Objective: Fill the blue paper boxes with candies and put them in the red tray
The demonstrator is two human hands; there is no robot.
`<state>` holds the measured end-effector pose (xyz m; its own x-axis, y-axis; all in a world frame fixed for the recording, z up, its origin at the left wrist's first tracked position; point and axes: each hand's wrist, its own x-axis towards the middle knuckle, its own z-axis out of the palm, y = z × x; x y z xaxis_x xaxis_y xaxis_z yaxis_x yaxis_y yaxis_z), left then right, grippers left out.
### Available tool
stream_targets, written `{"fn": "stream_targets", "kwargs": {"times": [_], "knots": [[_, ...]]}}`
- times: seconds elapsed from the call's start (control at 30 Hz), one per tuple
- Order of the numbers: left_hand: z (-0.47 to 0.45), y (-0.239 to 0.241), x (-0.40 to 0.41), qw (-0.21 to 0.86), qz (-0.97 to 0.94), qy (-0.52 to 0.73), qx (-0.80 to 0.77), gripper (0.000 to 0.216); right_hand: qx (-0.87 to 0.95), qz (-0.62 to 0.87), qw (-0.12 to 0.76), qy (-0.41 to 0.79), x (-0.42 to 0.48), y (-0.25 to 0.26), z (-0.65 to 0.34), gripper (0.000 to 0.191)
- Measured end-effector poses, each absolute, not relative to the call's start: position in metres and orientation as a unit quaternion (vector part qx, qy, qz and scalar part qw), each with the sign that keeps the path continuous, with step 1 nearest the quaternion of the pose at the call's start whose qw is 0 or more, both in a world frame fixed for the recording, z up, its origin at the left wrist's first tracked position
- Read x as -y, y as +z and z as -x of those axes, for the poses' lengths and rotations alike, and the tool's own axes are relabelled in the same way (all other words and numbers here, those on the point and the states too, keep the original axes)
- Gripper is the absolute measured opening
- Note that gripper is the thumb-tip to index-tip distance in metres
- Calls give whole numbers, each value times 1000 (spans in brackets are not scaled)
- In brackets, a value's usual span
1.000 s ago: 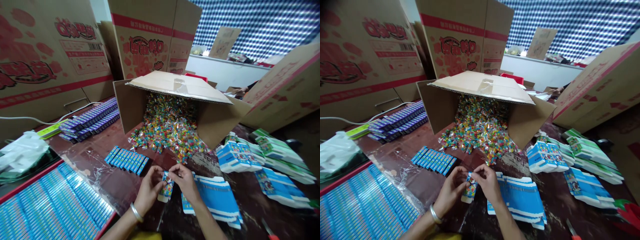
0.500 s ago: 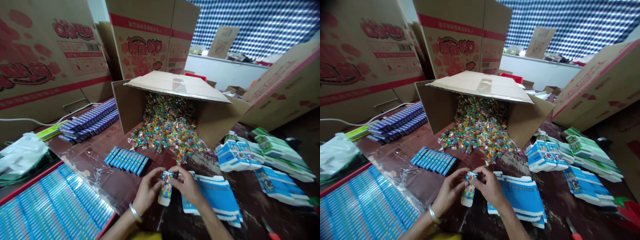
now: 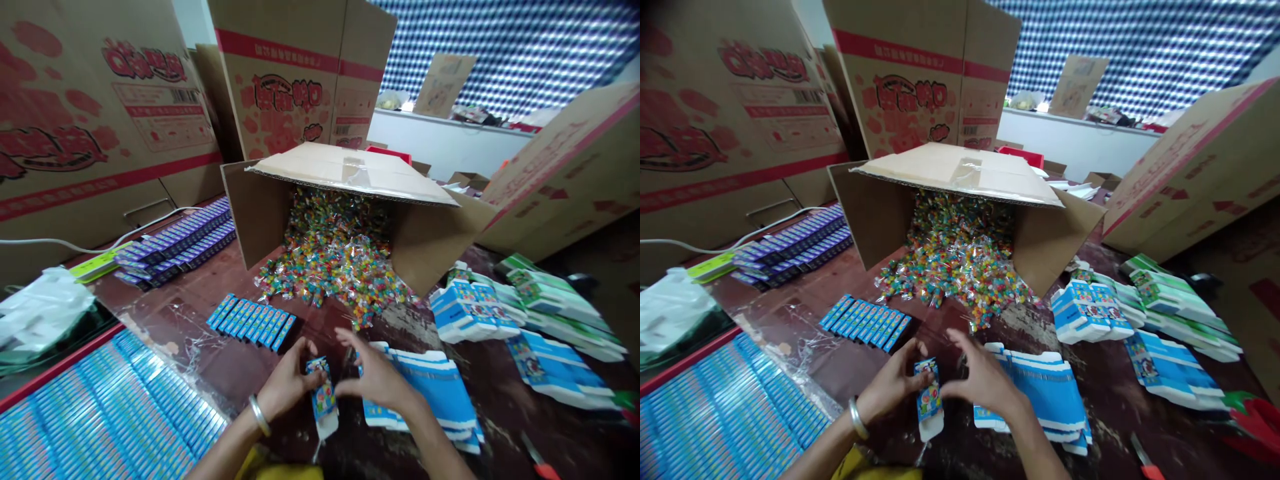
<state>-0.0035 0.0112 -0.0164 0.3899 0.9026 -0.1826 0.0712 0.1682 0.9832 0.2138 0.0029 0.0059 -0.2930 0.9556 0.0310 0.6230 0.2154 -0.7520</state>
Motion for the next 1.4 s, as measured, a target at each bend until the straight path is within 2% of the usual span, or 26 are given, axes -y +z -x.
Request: {"fn": "stream_targets", "kwargs": {"times": [0.07, 0.13, 0.2, 0.33, 0.47, 0.53, 0.63, 0.7, 0.83, 0.97, 1.1, 1.3, 1.4], "knots": [[5, -17, -9, 649, -513, 335, -451, 35, 699, 628, 268, 214, -19, -7, -225, 42], [6, -17, -7, 662, -487, 342, -456, 40, 695, 670, 232, 116, -35, -20, -231, 19], [5, -17, -6, 664, -481, 343, -458, 40, 707, 680, 190, 40, -45, -30, -231, 17], [4, -16, -4, 661, -499, 321, -460, 21, 711, 683, 166, -30, -52, -41, -227, 7], [4, -17, 0, 635, -504, 339, -478, 17, 700, 688, 189, -28, -49, -33, -232, 19], [3, -17, 1, 626, -508, 346, -480, 19, 677, 693, 248, 14, -45, -20, -236, 21], [1, -16, -2, 613, -531, 349, -471, 27, 621, 667, 370, 182, -37, 5, -236, 23], [-2, -15, -4, 606, -544, 347, -465, 29, 591, 631, 409, 291, -32, 19, -230, 25], [-8, -14, -5, 618, -552, 354, -434, 24, 602, 590, 401, 358, -26, 32, -216, 22], [-13, -16, -3, 664, -522, 358, -398, 24, 656, 583, 361, 314, -25, 30, -206, 19], [-15, -14, -2, 665, -509, 379, -393, 22, 707, 561, 337, 266, -22, 32, -202, 21], [-21, 3, -1, 650, -467, 466, -377, 54, 653, 546, 386, 356, -14, 28, -200, 24], [-24, 5, 0, 657, -469, 460, -370, 50, 612, 553, 408, 391, -7, 15, -194, 26]]}}
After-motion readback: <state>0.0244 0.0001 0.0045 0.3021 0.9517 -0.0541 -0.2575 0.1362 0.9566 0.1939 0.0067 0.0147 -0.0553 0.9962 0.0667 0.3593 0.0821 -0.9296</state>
